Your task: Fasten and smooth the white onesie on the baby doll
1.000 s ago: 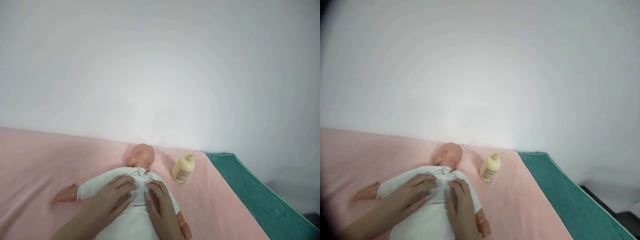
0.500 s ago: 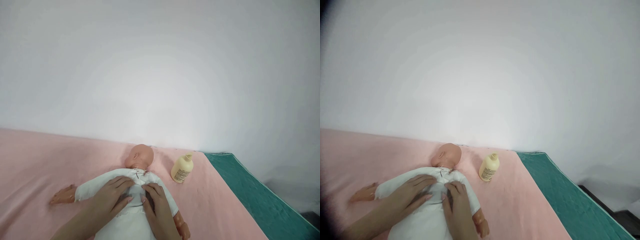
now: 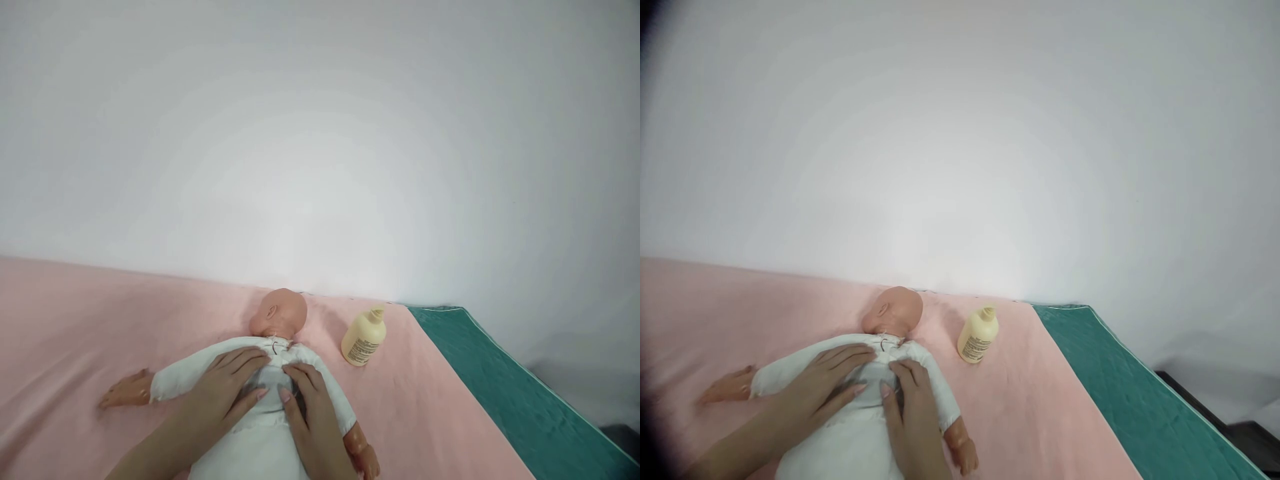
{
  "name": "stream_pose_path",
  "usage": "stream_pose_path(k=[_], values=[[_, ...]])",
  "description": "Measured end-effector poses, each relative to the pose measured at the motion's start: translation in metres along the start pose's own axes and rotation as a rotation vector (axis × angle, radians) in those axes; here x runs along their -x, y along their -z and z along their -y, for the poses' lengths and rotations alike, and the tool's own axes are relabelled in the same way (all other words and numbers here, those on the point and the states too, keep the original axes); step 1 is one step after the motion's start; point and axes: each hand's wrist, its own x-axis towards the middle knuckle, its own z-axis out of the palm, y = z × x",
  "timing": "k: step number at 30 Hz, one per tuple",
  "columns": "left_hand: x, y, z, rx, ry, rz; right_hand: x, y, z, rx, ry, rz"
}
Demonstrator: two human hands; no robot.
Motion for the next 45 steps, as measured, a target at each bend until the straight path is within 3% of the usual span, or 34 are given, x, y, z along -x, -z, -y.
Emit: stream_pose_path(k=[45], values=[[0.0024, -0.0101, 0.0061, -0.076, -0.030, 0.000, -0.0005, -0.0005, -0.0069, -0.008, -0.008, 0.039]])
